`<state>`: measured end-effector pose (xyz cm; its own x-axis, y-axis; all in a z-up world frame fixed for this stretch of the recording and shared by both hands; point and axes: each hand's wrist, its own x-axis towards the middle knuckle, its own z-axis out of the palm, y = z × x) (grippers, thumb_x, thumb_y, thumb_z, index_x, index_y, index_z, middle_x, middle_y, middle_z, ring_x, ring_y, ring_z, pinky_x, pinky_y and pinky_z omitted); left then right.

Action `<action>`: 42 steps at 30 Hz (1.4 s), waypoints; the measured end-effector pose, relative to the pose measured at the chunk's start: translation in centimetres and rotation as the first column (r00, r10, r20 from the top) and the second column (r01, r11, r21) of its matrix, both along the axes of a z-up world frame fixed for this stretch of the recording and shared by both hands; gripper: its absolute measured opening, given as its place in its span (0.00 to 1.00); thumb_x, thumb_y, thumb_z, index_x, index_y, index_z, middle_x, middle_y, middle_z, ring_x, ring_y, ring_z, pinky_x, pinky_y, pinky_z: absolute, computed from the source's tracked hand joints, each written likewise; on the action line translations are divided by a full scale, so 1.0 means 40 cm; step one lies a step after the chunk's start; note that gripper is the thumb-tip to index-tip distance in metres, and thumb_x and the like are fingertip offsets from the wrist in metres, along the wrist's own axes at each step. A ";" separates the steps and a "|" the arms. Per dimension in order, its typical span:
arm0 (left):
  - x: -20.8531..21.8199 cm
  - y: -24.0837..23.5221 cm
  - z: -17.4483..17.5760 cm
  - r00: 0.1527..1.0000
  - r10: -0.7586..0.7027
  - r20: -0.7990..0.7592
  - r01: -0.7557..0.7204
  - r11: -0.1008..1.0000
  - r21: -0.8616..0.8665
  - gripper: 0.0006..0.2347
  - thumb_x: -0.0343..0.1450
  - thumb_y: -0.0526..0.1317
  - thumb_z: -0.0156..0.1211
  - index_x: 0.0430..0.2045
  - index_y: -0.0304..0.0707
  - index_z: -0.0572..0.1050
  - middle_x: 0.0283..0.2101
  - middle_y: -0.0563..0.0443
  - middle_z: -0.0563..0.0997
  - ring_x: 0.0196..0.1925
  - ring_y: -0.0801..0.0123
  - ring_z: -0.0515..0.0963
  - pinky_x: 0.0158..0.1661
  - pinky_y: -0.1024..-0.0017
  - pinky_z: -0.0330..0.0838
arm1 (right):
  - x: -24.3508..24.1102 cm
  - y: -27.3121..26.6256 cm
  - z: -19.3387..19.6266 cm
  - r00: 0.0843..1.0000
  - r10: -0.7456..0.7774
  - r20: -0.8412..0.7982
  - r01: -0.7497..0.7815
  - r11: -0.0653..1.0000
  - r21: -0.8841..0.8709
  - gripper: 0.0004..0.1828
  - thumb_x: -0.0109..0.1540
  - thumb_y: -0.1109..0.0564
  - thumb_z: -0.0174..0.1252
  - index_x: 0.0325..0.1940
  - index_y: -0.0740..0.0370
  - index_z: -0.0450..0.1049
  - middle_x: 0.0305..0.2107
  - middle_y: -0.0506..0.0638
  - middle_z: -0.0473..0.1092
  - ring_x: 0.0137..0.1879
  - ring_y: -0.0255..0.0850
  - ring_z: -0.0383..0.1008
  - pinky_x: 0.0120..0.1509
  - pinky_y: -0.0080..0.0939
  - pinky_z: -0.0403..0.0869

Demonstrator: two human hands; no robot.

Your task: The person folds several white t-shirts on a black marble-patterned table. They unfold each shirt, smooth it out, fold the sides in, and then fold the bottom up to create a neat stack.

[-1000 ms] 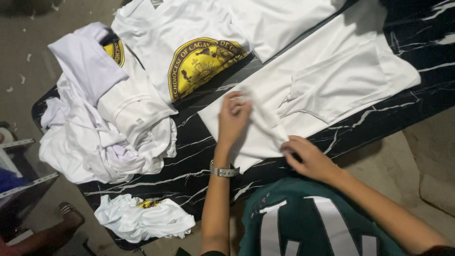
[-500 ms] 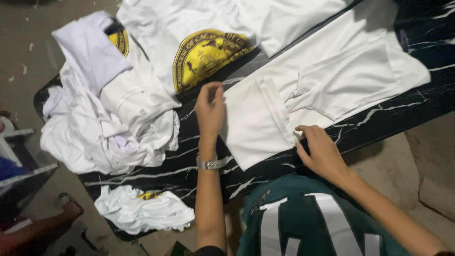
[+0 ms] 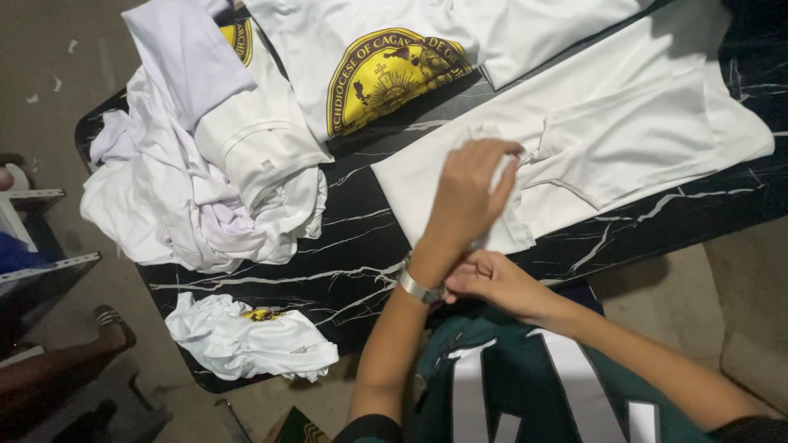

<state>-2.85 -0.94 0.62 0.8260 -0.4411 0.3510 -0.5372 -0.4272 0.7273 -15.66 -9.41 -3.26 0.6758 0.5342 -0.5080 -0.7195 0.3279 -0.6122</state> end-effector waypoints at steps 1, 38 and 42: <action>-0.011 -0.001 0.005 1.000 0.003 0.002 -0.003 1.000 -0.001 0.05 0.75 0.36 0.59 0.43 0.39 0.76 0.45 0.49 0.81 0.49 0.62 0.81 0.51 0.65 0.71 | -0.014 0.001 -0.021 1.000 0.003 0.002 -0.003 1.000 -0.001 0.17 0.64 0.58 0.60 0.52 0.74 0.73 0.38 0.55 0.78 0.43 0.37 0.79 0.52 0.35 0.77; -0.028 0.119 -0.147 0.802 0.561 -0.202 -0.546 0.827 0.130 0.05 0.75 0.35 0.57 0.39 0.31 0.78 0.39 0.44 0.81 0.40 0.58 0.82 0.42 0.65 0.76 | -0.007 0.063 -0.086 0.986 -0.006 -0.164 0.015 0.998 0.053 0.14 0.65 0.59 0.58 0.50 0.72 0.72 0.37 0.52 0.75 0.41 0.36 0.78 0.48 0.36 0.80; -0.041 0.140 -0.175 0.806 0.582 -0.103 -0.555 0.805 0.207 0.05 0.75 0.35 0.56 0.39 0.32 0.78 0.41 0.44 0.81 0.40 0.59 0.82 0.42 0.65 0.76 | -0.007 0.057 -0.078 0.986 0.076 -0.150 -0.073 0.997 0.030 0.14 0.66 0.55 0.56 0.50 0.70 0.71 0.36 0.53 0.75 0.41 0.36 0.78 0.49 0.35 0.80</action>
